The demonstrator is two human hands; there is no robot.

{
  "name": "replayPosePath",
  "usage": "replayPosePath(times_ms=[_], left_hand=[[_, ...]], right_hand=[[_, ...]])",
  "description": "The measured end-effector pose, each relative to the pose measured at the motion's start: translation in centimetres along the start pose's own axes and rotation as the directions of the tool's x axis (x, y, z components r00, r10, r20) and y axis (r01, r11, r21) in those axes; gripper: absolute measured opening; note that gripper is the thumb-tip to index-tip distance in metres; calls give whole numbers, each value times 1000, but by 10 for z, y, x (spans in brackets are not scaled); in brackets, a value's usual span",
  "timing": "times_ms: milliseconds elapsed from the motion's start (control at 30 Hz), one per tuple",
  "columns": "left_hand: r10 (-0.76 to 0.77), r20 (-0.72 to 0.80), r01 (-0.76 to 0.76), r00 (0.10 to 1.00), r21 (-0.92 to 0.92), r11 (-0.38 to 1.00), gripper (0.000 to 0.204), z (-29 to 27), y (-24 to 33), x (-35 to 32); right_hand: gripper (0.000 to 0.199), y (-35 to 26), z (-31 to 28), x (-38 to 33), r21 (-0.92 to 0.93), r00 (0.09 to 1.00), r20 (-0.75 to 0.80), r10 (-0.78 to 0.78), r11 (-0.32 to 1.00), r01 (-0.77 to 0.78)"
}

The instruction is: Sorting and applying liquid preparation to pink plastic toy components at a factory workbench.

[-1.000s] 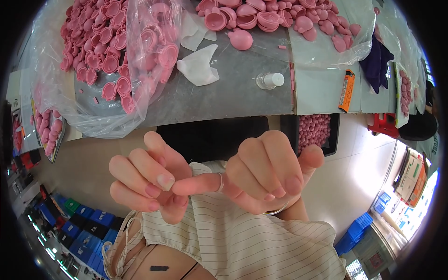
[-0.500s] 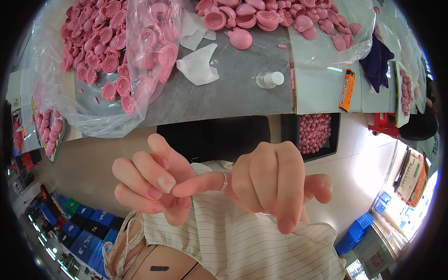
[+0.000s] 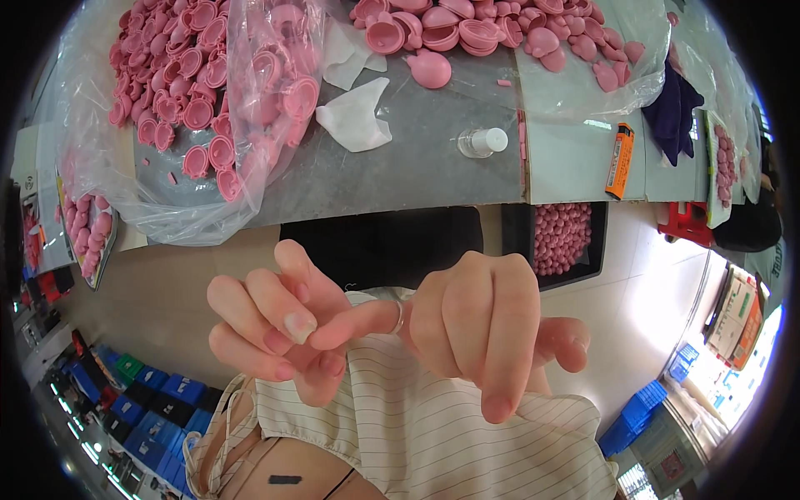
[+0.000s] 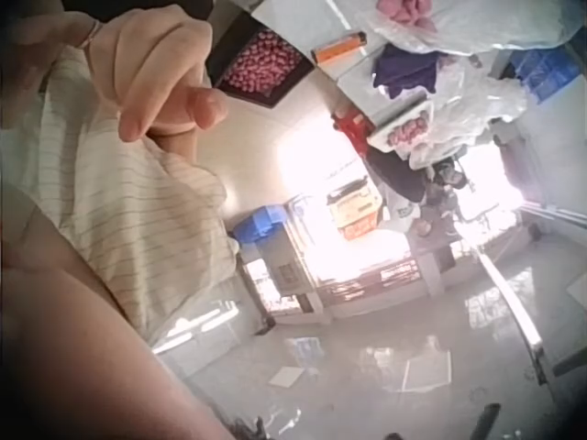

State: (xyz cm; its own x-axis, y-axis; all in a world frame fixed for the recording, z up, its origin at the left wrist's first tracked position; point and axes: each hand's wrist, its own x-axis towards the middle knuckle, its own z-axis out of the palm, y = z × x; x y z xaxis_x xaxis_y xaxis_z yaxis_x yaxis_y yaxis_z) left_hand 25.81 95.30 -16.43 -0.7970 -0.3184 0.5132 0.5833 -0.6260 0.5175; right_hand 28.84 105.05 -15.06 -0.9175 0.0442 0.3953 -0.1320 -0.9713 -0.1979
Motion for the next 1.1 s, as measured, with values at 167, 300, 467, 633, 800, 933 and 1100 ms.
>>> replayPosePath(times_ms=[167,300,467,633,800,933,1100], left_hand=[[-59,71,65,996,-89,994,36,-7,-1,0],[-67,69,74,995,-101,992,36,-9,-1,-2],[-121,50,126,991,-119,985,35,-9,1,-4],[-253,280,321,926,-233,918,35,-20,11,7],[-364,381,480,850,-278,832,40,-26,17,12],[-336,430,495,838,-341,799,40,-30,15,2],[-325,443,495,836,-350,795,40,-31,17,0]], right_hand=[[44,2,-2,4,-1,1000,-4,9,1000,-9],[44,0,-4,3,15,999,-1,33,999,-33],[45,-3,-4,4,-38,1000,0,30,999,-30],[31,-7,3,13,-113,997,26,70,991,-67],[29,-13,11,21,-997,989,17,-146,66,27],[23,-12,13,33,-998,999,39,-7,53,40],[20,-15,15,35,-994,999,31,39,110,27]])
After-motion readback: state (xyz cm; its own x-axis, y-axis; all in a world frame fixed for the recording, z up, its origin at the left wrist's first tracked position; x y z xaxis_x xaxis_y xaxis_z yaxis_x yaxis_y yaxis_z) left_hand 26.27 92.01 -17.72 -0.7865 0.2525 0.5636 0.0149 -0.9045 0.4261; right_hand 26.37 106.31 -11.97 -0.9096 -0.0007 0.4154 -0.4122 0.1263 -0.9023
